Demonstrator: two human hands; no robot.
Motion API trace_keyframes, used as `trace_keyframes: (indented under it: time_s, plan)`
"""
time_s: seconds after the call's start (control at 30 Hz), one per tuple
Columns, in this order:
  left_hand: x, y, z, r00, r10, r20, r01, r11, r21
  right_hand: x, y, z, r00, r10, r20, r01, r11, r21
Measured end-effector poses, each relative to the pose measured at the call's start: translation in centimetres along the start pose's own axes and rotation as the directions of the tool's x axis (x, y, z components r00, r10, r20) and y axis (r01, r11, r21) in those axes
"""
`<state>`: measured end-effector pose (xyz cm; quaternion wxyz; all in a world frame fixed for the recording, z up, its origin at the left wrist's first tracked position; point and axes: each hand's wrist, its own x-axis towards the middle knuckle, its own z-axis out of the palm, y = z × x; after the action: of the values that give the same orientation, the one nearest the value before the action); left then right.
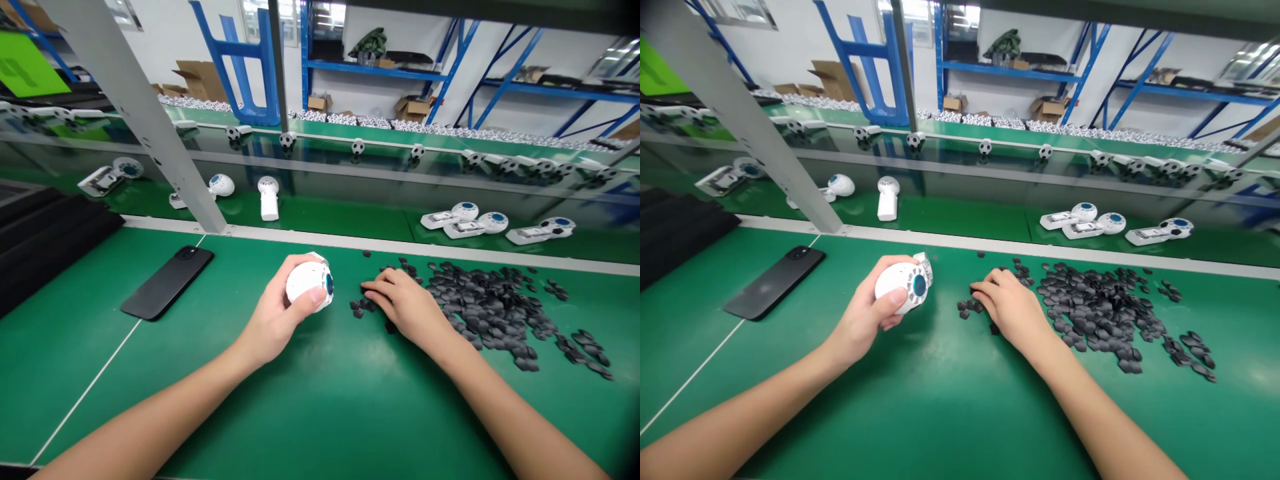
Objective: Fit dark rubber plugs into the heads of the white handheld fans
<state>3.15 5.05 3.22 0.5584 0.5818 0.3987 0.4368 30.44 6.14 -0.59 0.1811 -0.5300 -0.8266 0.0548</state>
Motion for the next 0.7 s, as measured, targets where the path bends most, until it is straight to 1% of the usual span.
trace_keyframes:
  time_s: [0.1,0.2,0.27,0.33,0.37,0.4,0.43,0.5,0.53,0.57,0.6,0.63,0.7]
  plan:
    - [0.0,0.1,0.0,0.998,-0.044,0.037,0.045,0.998,-0.032,0.4,-0.4,-0.1,1.0,-0.011,-0.023,0.012,1.0,0.01]
    - [0.0,0.0,0.1,0.993,-0.078,0.086,0.08,0.997,-0.017,0.6,-0.8,-0.3,0.999,0.008,-0.047,-0.004,0.996,0.084]
    - [0.1,-0.2,0.4,0.991,-0.082,0.103,0.087,0.996,-0.037,0.7,-1.1,-0.5,0.995,0.05,-0.083,-0.035,0.985,0.17]
    - [0.1,-0.7,0.6,0.989,-0.083,0.119,0.09,0.994,-0.061,0.6,-1.3,-0.7,0.988,0.125,-0.096,-0.091,0.949,0.302]
    - [0.1,-0.9,0.7,0.989,-0.083,0.126,0.092,0.994,-0.067,0.6,-1.4,-0.7,0.982,0.171,-0.077,-0.128,0.911,0.393]
    - [0.1,-1.2,0.8,0.988,-0.079,0.131,0.088,0.994,-0.065,0.4,-1.5,-0.7,0.977,0.212,-0.038,-0.166,0.852,0.497]
    - [0.1,-1.4,0.8,0.988,-0.074,0.133,0.082,0.995,-0.054,0.3,-1.7,-0.8,0.971,0.24,0.013,-0.2,0.773,0.603]
    - [0.0,-1.8,0.8,0.99,-0.058,0.127,0.061,0.998,-0.015,0.0,-2.1,-0.8,0.96,0.258,0.107,-0.244,0.59,0.77]
    - [0.0,-1.9,0.8,0.991,-0.052,0.122,0.051,0.999,0.011,-0.2,-2.3,-0.9,0.958,0.253,0.135,-0.251,0.516,0.819]
    - [0.0,-2.0,0.8,0.992,-0.051,0.118,0.046,0.998,0.039,-0.3,-2.6,-1.1,0.957,0.249,0.149,-0.254,0.469,0.846]
    - [-0.1,-2.0,0.8,0.992,-0.05,0.116,0.043,0.997,0.067,-0.5,-2.9,-1.2,0.956,0.249,0.156,-0.257,0.45,0.855]
    - [-0.1,-2.0,0.8,0.992,-0.049,0.114,0.039,0.995,0.095,-0.6,-3.2,-1.5,0.955,0.249,0.161,-0.261,0.45,0.854]
    - [-0.2,-1.9,0.9,0.993,-0.041,0.115,0.022,0.987,0.161,-0.8,-3.9,-1.9,0.957,0.241,0.162,-0.261,0.476,0.84]
